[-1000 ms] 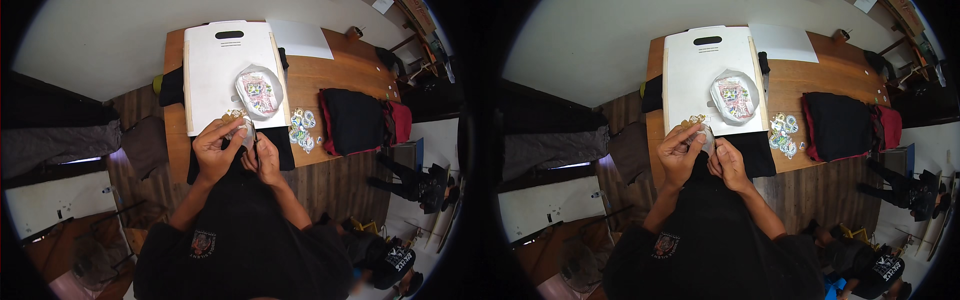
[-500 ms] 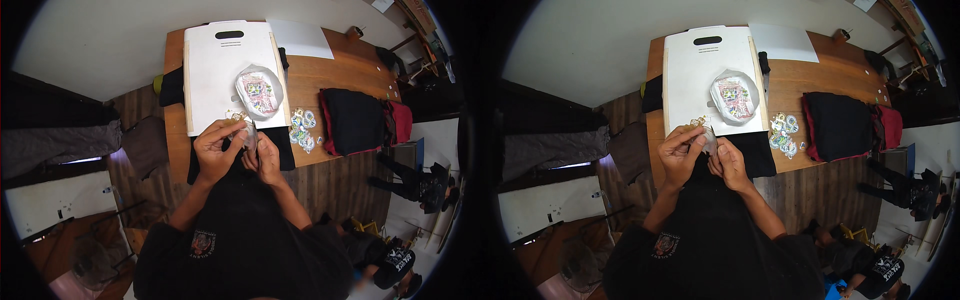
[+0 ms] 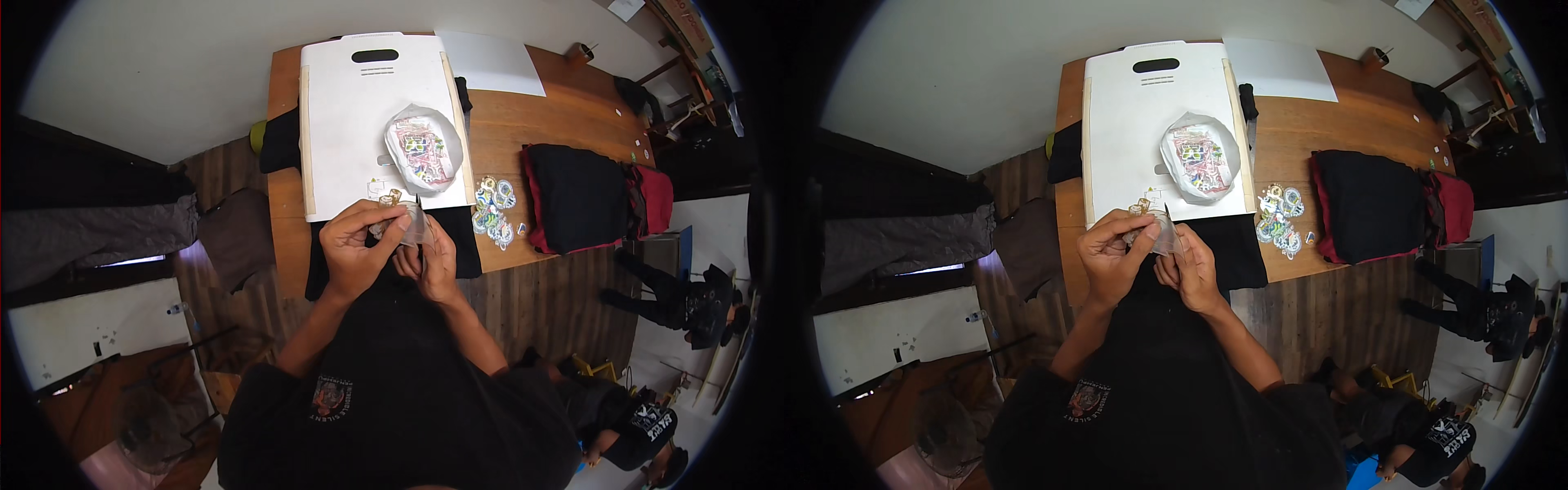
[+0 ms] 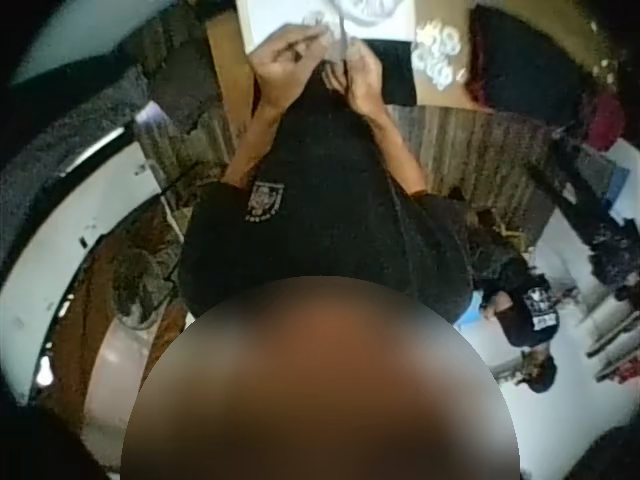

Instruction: Cutting out individual patches from a sheet using scissors on a production table.

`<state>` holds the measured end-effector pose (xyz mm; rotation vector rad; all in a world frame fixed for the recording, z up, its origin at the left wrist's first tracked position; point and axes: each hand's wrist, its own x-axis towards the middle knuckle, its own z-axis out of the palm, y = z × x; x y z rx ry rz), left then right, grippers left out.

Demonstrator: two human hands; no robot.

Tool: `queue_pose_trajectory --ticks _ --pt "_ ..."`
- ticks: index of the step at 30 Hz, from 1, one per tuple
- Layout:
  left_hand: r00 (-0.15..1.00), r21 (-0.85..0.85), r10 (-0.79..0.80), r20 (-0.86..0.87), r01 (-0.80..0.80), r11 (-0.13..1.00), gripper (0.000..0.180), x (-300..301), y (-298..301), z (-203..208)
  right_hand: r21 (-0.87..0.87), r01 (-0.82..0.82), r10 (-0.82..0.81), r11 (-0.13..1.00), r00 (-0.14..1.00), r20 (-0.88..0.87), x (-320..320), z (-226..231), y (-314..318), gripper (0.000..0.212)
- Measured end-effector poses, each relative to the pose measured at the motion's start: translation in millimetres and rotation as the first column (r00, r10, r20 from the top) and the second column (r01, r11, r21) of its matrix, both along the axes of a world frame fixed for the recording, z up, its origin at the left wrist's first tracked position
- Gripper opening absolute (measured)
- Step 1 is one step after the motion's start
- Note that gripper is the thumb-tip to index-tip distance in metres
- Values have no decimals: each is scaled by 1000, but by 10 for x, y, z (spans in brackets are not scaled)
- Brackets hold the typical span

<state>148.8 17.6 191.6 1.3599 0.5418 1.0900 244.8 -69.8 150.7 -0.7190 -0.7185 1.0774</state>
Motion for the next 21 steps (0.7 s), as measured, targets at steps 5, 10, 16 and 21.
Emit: queue_pose_trajectory --ticks 5,10,16,21 --pt "1000 -21 10 9 -10 1000 17 10 -9 -31 -34 3 -3 999 1000 -26 -4 42 9 34" --pt "1000 -29 19 9 -19 999 17 15 -6 -29 -14 -1 0 1000 999 -36 1 48 13 36" --pt "1000 -15 30 -1 -30 999 18 13 -1 -4 -44 -11 9 999 999 -50 4 56 -2 35" --pt "1000 -9 11 -13 -11 1000 19 -9 6 -6 -5 -22 22 1000 1000 -1 14 12 -13 34"
